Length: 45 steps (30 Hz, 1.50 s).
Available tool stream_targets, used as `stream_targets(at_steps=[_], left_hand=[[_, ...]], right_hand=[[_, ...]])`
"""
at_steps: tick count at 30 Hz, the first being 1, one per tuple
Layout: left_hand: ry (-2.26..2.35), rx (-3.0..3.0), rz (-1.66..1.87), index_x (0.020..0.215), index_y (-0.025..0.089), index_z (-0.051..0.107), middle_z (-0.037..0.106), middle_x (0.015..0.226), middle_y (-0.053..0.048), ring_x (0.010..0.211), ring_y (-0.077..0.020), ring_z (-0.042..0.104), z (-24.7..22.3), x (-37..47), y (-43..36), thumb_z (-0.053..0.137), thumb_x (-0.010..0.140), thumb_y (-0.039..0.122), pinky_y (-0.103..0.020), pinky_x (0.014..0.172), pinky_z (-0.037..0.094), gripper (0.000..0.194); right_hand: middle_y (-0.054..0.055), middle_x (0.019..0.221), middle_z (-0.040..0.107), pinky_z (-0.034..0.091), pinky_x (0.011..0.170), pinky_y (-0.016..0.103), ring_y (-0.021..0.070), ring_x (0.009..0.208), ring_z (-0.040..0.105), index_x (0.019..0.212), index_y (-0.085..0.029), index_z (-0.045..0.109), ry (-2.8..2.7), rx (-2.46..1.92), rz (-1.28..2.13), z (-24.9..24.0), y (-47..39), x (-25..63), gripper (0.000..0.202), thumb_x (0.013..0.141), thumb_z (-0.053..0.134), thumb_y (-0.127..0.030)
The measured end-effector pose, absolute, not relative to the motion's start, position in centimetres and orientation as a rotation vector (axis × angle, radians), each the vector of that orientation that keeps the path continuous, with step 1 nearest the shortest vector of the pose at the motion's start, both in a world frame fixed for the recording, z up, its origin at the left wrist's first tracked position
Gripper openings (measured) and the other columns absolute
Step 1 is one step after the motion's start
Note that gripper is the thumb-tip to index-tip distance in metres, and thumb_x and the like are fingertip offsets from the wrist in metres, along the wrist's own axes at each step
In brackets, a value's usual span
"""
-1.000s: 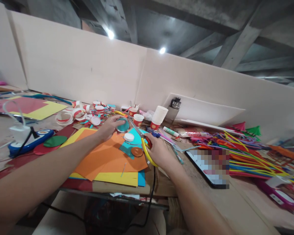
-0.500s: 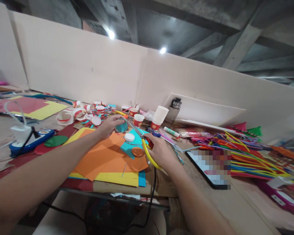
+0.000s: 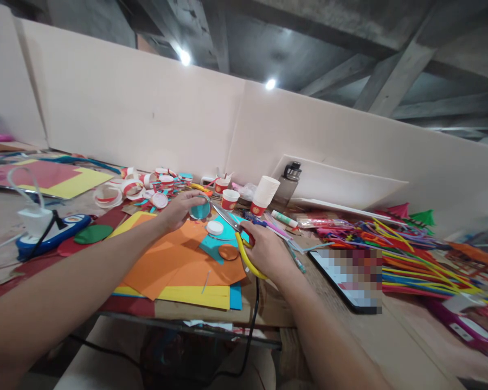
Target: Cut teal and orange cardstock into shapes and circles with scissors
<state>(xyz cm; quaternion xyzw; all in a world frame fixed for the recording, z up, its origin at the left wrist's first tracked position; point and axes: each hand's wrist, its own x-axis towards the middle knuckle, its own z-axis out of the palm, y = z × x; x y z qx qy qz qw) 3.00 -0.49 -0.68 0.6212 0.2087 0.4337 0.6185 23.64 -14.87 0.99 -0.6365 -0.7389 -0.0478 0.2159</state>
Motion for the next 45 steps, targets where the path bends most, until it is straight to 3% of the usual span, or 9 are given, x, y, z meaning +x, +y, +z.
stream_targets(at_steps=[21, 27, 33, 38, 45], left_hand=[[0.463, 1.388, 0.908, 0.069, 0.014, 0.057, 0.061, 0.057, -0.002, 0.047, -0.0131, 0.055, -0.9, 2.8, 0.1, 0.066, 0.072, 0.03, -0.024, 0.043, 0.043, 0.019], [0.504, 1.491, 0.764, 0.076, 0.012, 0.06, 0.063, 0.057, -0.005, 0.043, -0.0135, 0.056, -0.4, 1.9, 0.6, 0.068, 0.071, 0.036, -0.02, 0.036, 0.031, 0.026], [0.505, 1.58, 0.733, 0.093, 0.013, 0.062, 0.066, 0.066, -0.005, 0.049, -0.0118, 0.058, -0.4, 1.2, 1.3, 0.07, 0.073, 0.036, -0.02, 0.042, 0.037, 0.031], [0.513, 1.582, 0.735, 0.087, 0.013, 0.06, 0.065, 0.065, -0.004, 0.048, -0.0115, 0.057, -0.3, 1.2, 1.0, 0.07, 0.073, 0.036, -0.02, 0.043, 0.04, 0.029], [0.526, 1.612, 0.757, 0.077, 0.012, 0.059, 0.062, 0.059, -0.004, 0.045, -0.0102, 0.055, -0.2, 1.5, 0.8, 0.069, 0.071, 0.039, -0.019, 0.039, 0.029, 0.029]], right_hand=[[0.006, 0.093, 0.069, 0.033, 0.063, 0.026, 0.0203, 0.079, 0.06, 0.112, -0.028, 0.06, -2.104, -1.848, -0.318, 0.7, -14.6, 24.1, 0.03, 0.085, 0.051, -0.039], [0.005, 0.094, 0.068, 0.031, 0.061, 0.026, 0.0196, 0.078, 0.059, 0.112, -0.029, 0.059, -2.146, -1.861, -0.379, 0.7, -14.6, 24.4, 0.029, 0.086, 0.049, -0.039], [0.005, 0.093, 0.068, 0.03, 0.061, 0.026, 0.0192, 0.076, 0.058, 0.112, -0.029, 0.06, -2.153, -1.865, -0.395, 0.6, -14.7, 24.5, 0.029, 0.086, 0.049, -0.039], [0.005, 0.093, 0.068, 0.03, 0.06, 0.026, 0.0179, 0.074, 0.057, 0.113, -0.029, 0.06, -2.151, -1.859, -0.351, 0.5, -14.6, 24.5, 0.031, 0.085, 0.051, -0.038], [0.004, 0.093, 0.068, 0.029, 0.06, 0.025, 0.0165, 0.073, 0.056, 0.113, -0.029, 0.06, -2.163, -1.86, -0.318, 0.6, -14.6, 24.5, 0.03, 0.084, 0.052, -0.033]])
